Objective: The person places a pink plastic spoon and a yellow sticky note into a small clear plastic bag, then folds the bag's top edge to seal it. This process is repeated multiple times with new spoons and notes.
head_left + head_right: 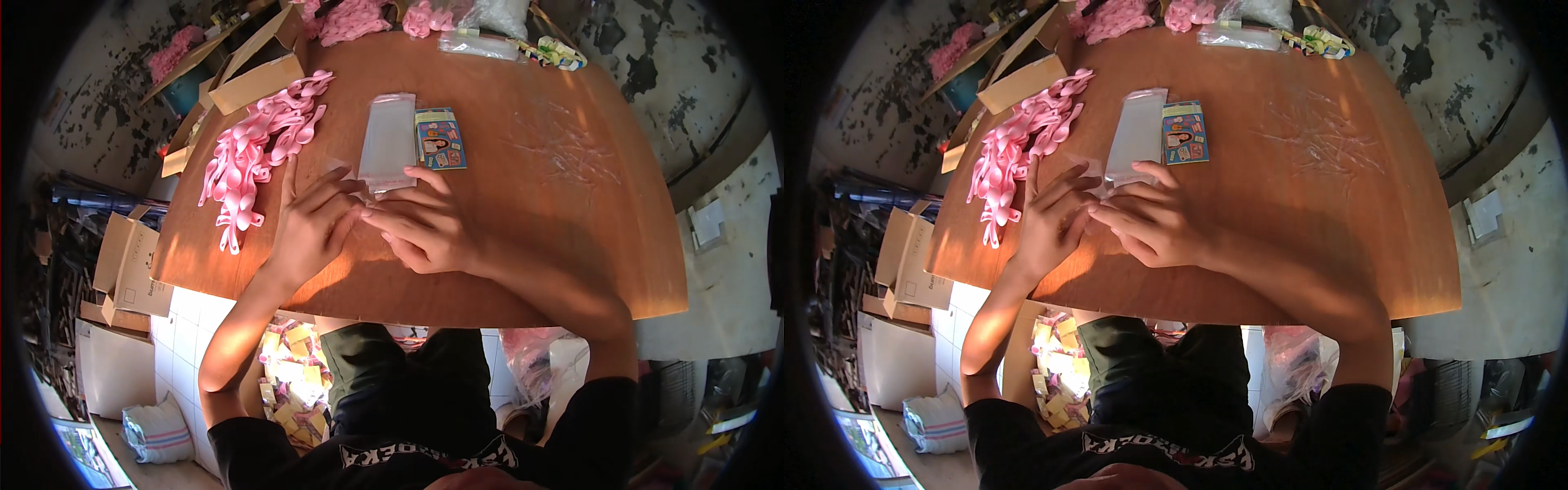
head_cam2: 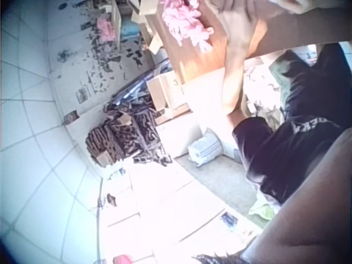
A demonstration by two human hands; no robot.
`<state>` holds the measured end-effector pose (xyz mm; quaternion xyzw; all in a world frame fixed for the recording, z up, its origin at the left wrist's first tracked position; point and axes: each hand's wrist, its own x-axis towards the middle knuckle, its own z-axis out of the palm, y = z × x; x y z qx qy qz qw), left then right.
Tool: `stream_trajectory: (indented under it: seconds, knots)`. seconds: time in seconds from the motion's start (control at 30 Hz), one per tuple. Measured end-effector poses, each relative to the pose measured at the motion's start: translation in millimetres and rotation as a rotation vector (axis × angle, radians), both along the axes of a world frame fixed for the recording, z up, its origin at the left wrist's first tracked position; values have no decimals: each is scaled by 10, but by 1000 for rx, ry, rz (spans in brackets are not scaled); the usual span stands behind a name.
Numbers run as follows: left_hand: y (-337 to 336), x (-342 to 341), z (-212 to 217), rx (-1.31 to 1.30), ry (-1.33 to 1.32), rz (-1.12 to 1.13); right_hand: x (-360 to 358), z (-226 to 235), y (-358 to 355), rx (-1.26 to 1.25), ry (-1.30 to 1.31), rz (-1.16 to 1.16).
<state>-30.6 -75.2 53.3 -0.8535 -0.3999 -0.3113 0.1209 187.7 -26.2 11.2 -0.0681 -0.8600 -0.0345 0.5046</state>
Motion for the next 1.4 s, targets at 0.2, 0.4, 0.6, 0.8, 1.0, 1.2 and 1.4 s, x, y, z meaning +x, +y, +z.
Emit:
stream_trajectory:
  seconds: [0.2,0.4,0.6,0.8,1.0,1.2,1.4]
  knots:
    - [-301,-42,122,-165,-397,26,216,104,360,-219,-6,-419]
    - [-531,-31,80,-282,-1101,53,585,65,715,-377,-236,-527]
    - [-612,56,12,-370,-1216,56,637,118,790,-658,-283,-390]
    - [-551,115,-58,-387,-1348,-80,631,184,724,-468,-359,-383]
    - [-488,155,-90,-465,-1386,-101,695,176,791,-489,-368,-397]
    - [-462,165,-102,-492,-1445,-157,710,190,837,-514,-320,-362]
    - [-463,174,-124,-511,-1434,-162,584,146,724,-280,-267,-448]
